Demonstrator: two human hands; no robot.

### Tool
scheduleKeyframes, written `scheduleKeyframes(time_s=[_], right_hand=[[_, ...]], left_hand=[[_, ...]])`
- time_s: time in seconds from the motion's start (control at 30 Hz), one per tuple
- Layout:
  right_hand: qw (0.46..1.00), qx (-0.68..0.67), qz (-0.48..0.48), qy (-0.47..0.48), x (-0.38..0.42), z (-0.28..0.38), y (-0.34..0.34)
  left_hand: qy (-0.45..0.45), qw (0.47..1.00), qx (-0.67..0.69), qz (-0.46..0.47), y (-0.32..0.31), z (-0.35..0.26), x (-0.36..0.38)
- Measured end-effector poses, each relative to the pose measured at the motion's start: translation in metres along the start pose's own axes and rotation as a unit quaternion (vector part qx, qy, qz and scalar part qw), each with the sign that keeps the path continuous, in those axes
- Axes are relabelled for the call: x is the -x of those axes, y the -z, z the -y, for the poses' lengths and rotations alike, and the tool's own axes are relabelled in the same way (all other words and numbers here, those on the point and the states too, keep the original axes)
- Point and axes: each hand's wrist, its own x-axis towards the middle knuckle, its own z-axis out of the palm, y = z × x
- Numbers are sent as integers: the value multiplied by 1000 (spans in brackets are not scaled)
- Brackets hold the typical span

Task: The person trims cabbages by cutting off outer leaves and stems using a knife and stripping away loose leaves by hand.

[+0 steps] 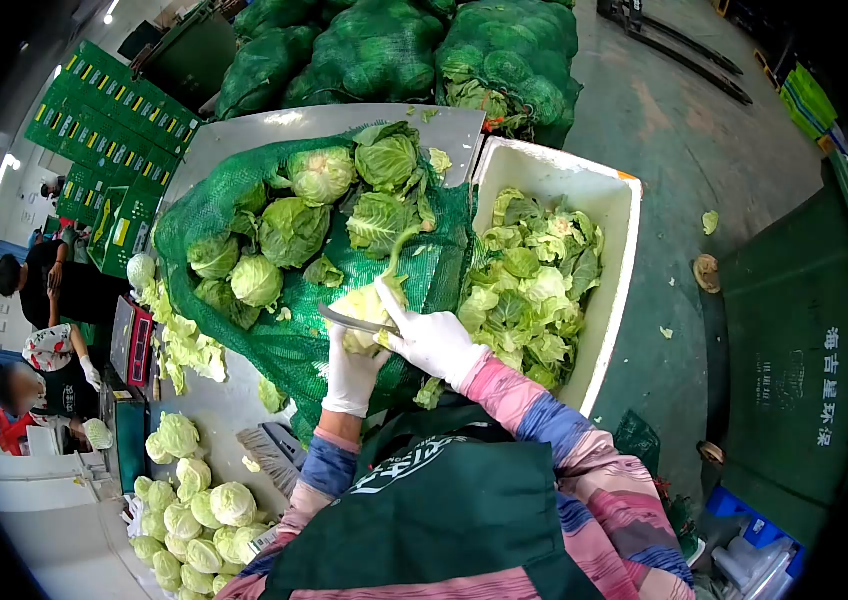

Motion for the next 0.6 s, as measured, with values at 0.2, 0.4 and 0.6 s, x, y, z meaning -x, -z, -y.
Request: scheduleKeyframes(time_s=[0.2,0.4,0.6], right_hand=[[877,-381,-97,-275,-15,-45,-12],[950,-230,-15,-210,2,-25,9],[996,-57,-59,-24,8,4,-2]], left_hand=[[-3,1000,-25,-19,-16,4,24],[41,992,113,26,-14,3,16],[40,984,165,58,-24,0,10]])
